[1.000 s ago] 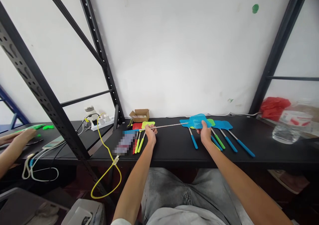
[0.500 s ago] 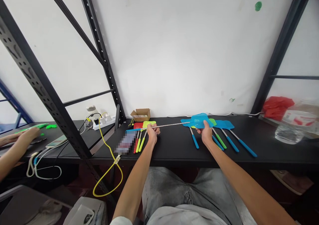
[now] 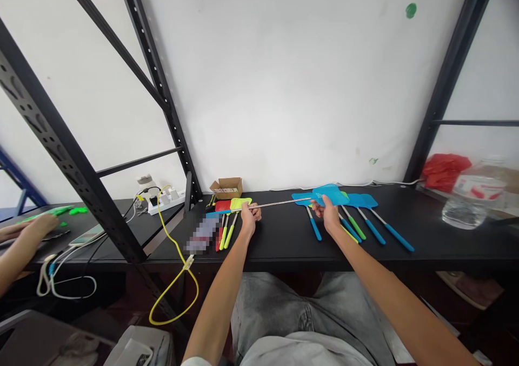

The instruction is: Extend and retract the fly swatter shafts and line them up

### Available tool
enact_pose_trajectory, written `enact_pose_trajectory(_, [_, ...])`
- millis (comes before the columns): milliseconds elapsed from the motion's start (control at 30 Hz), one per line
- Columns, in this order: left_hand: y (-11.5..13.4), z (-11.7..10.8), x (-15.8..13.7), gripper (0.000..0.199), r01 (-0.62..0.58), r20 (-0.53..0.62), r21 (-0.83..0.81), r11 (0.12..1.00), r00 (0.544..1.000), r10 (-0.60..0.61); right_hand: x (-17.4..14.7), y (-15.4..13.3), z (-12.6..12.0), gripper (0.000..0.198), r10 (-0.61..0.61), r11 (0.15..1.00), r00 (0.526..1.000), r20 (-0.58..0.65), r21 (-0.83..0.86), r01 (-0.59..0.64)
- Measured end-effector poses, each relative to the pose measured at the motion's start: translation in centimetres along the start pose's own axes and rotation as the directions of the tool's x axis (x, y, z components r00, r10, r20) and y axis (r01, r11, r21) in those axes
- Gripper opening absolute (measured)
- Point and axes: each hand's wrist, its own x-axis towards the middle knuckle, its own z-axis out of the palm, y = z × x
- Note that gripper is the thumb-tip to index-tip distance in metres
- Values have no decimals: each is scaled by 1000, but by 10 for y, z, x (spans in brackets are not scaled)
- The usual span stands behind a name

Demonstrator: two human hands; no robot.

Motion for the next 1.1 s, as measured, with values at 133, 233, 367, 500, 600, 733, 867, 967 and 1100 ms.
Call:
enact_pose_trajectory(133, [-3, 0, 1, 48, -52, -63, 22, 998, 997, 54, 3, 3, -2, 39, 60, 997, 997, -50, 46, -58])
enact_pose_trajectory(233, [-3, 0, 2, 47, -122, -151, 33, 992, 981, 125, 6, 3, -4, 38, 75, 992, 989, -125, 109, -62])
enact_pose_trajectory(367, [0, -3, 3, 47, -207, -262, 34, 978, 942, 208, 7, 2, -3, 40, 75, 991, 986, -148, 119, -58])
enact_pose_trajectory(500, [-1, -5, 3, 45, -205, -244, 43, 978, 947, 209, 3, -1, -1, 39, 79, 994, 988, -131, 91, -67])
enact_pose_trajectory(600, [-4, -5, 3, 45, -154, -156, 62, 986, 974, 162, 2, 0, -2, 39, 96, 993, 991, -89, 79, -89])
enact_pose_trajectory(733, [-8, -5, 4, 47, -80, -39, 93, 992, 996, 84, 4, 4, -5, 41, 101, 992, 993, -66, 79, -96])
enact_pose_trajectory(867, [-9, -4, 6, 46, -27, 39, 119, 992, 999, 23, 7, 5, -6, 45, 113, 991, 992, -46, 83, -109])
enact_pose_trajectory(967, [-8, -4, 6, 45, -8, 63, 129, 992, 998, 0, 7, 4, -7, 46, 118, 990, 992, -36, 87, -114])
enact_pose_trajectory(1100, [-7, -2, 5, 46, 16, 91, 145, 989, 995, -30, 5, 2, -5, 48, 126, 989, 992, -19, 82, -124])
